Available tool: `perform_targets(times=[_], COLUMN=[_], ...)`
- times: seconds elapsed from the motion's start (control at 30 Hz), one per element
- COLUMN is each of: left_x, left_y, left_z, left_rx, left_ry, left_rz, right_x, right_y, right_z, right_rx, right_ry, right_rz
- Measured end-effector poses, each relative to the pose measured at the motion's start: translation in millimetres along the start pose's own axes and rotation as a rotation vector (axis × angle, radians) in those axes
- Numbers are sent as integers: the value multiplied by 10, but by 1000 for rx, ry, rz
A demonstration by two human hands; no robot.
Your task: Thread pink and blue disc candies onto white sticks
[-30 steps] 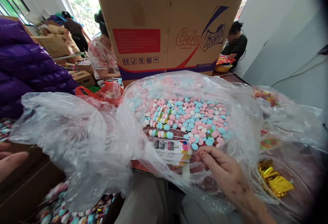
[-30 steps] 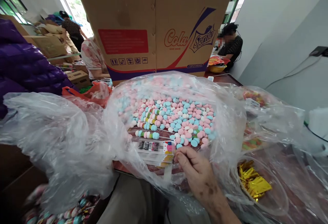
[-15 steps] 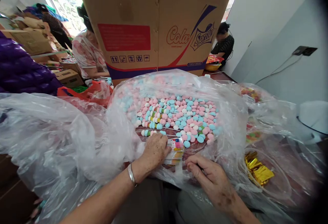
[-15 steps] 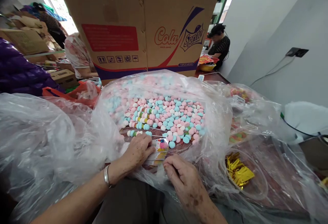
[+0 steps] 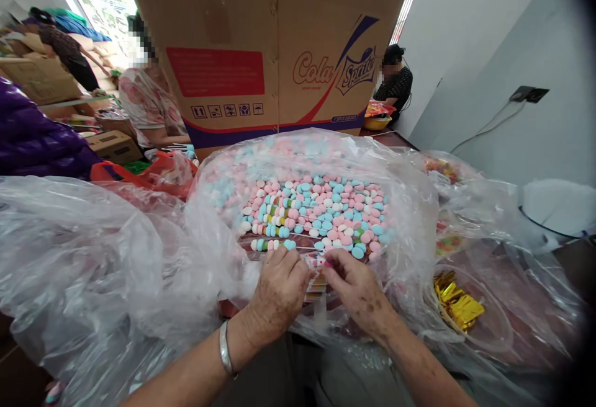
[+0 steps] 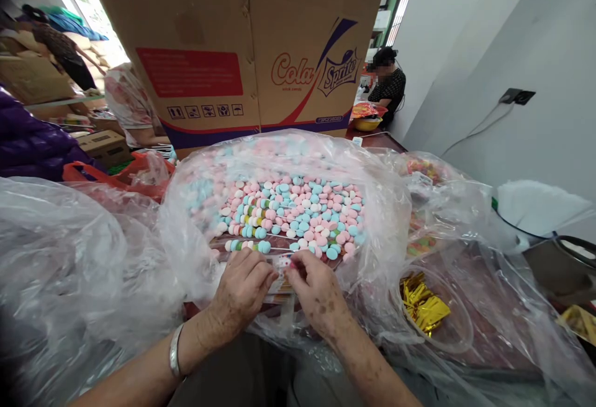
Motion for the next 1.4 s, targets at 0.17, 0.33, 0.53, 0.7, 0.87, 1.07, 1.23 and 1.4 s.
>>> perform_targets(times=[0.17,0.33,0.53,0.7,0.87,1.07,1.23,1.4], left_x=[-7,77,77,70,80,204,300,366], left_y=[-23,-45,-60,-11,43,312,552,585], left_z=[151,257,370,353,429,461,401,345], left_rx=[-105,274,518,527,548,499,425,327], left_ry=[96,499,796,877,1054,1099,1183,1255], left_rz=[-22,124,282,320,391,555,674,731], right_x=[32,24,85,156,277,259,81,122], right_y=[17,72,72,72,49,-429,-888,-1034], right_z=[23,110,234,262,294,118,-315,-427], right_rx=[-4,95,180,105,177,243,388,417], right_ry=[86,201,287,351,292,448,974,1030], right_rz=[290,480,702,821,811,428,404,418])
Point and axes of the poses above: each hand's wrist, its own y-axis away from the middle knuckle, its own z-axis out of the back of the hand, x = y × z, the point moved 1 cm from there along -y, towards the middle knuckle, and after that the axes turned 2 degrees about x, right-handed, at the moved point
